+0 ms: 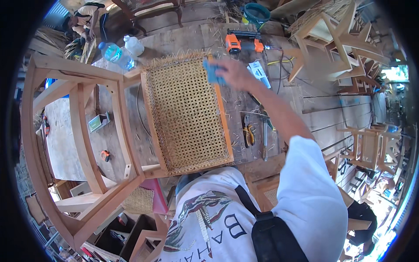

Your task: Attaching a woven cane seat to a wooden chair frame using staples and a hammer.

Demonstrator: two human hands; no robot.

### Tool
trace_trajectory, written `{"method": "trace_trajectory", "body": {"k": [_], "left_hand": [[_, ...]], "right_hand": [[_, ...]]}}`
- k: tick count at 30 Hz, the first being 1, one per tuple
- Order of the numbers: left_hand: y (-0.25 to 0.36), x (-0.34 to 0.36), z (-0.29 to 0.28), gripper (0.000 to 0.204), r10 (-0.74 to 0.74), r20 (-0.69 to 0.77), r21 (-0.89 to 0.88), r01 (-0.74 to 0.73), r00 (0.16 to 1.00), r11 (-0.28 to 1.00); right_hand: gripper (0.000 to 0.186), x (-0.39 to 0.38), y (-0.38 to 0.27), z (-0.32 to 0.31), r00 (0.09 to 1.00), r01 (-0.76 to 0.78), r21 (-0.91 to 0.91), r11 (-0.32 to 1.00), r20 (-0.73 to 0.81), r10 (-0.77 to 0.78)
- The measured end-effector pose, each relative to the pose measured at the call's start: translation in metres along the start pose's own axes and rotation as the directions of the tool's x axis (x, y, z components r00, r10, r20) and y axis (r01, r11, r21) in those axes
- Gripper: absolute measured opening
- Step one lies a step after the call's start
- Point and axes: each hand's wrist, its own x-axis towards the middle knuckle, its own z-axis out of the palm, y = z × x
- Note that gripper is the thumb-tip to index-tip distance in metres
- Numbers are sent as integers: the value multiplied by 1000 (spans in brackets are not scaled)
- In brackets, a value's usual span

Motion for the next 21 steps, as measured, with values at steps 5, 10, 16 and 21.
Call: {"method": "trace_trajectory", "body": {"k": [5,10,16,21], "left_hand": [[36,-15,-6,37,-53,45,22,52,998,998],[54,-18,-3,36,-123,94,37,120,988,992],[90,15,-2,36,-172,150,60,164,974,985],[72,33,-2,35,-218,193,91,204,957,975]], "right_hand": [[44,43,71,30,900,204,-467,860,-256,-352],[36,11,85,57,958,98,-370,924,-216,-188],[22,-78,20,75,913,-20,-212,977,-403,-69],[17,-162,-2,116,963,-241,-44,969,-132,234]]}}
